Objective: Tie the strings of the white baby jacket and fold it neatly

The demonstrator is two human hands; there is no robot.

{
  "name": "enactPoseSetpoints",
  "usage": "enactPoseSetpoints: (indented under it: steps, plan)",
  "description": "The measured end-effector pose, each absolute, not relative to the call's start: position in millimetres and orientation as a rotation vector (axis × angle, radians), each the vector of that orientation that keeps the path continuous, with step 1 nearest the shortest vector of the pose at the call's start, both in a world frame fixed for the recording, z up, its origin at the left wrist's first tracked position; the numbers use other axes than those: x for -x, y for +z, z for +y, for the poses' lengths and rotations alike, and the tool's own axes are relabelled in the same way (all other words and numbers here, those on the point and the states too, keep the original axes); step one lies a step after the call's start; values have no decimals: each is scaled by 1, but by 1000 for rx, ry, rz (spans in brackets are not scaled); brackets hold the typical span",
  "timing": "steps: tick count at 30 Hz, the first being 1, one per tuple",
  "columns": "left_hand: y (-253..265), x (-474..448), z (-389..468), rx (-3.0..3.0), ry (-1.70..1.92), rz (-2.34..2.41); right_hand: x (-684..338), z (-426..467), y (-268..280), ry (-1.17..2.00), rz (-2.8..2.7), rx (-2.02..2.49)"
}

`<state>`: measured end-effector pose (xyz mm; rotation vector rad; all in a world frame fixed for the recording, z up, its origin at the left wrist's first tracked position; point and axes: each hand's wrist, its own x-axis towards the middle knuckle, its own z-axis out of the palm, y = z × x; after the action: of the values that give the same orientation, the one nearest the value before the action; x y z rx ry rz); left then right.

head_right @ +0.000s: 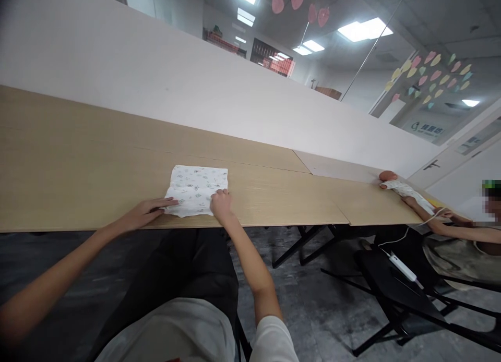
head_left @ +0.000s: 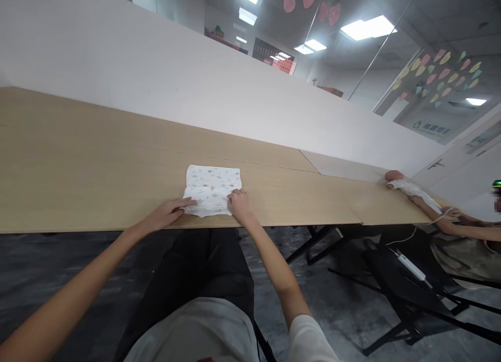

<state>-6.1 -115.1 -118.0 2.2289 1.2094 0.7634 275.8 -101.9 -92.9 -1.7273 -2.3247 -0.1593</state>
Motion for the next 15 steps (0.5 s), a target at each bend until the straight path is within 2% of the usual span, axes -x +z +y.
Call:
enactPoseSetpoints:
  steps: [6, 11, 15]
  plan:
    - [-109, 41, -115, -2170, 881, 1266, -337, -116, -77, -129, -2185, 1713]
    - [-115, 29, -120, -2254, 800, 1323, -354, -125, -99, 32, -2351, 1486]
    - [-117, 22, -118, -2273, 715, 1292, -350, -125, -110, 35, -2325, 1359]
